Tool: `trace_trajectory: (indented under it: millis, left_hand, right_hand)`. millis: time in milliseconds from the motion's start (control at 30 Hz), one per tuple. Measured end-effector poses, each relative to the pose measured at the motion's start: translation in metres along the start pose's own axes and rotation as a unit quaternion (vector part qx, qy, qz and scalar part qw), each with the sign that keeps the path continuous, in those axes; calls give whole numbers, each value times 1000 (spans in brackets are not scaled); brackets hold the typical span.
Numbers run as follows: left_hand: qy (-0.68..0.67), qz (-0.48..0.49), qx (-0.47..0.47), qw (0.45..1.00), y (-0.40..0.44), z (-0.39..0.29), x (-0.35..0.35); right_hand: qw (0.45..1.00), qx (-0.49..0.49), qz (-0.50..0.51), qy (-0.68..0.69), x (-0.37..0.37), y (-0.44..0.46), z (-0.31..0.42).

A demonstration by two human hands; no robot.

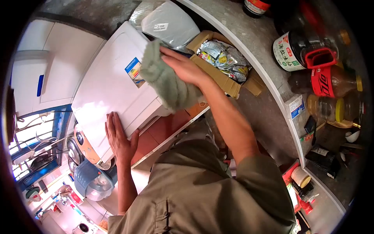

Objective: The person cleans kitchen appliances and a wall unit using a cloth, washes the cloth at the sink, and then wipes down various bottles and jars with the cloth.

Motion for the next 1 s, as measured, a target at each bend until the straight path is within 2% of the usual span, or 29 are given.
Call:
trace_trajectory:
  millis: [67, 133, 233, 300, 333, 500, 700, 867, 933, 1000]
  left_hand:
    - [-7, -6, -1, 1000, 0, -1, 1]
    - [-1, -6, -3, 1000, 1, -3, 1]
    - [4, -6, -7, 1000, -1, -3, -2]
    - [7, -11, -10, 1000, 0, -4, -2]
    - [9, -8, -10, 1000, 0, -4, -2]
    - [16, -12, -14, 1000, -2, -4, -2]
    - [10, -15, -11, 1000, 0, -5, -1]
    - [-2, -17, 4, 1000, -2, 0, -2]
    - [-17, -34, -7, 999, -2, 0, 0]
    - [-25, -42, 1, 999, -1, 1, 2]
  right_hand:
    - [997, -20, 68, -11, -4, 37, -8]
    - [995, 32, 69, -68, -12, 70, -8]
    - [996, 19, 86, -33, -13, 124, -29]
    - [995, -68, 80, -2, -12, 146, -49]
    - [995, -29, 96, -13, -8, 149, -56]
    - [995, -44, 91, 17, 16, 124, -82]
    - [998, -21, 55, 17, 39, 73, -78]
    - [992, 108, -9, -60, 30, 9, -43]
    - [964, 201, -50, -166, 17, -29, -30]
    - [901, 285, -110, -308, -4, -66, -28]
Point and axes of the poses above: each hand's wrist, its own y-axis towards the middle knuckle, its own x-axis out of the back of the hand, z = x × y, the point moved 5 cm from there along y, towards the middle knuckle, and after that the axes turned 12 degrees about y, right-handed, at the moved point
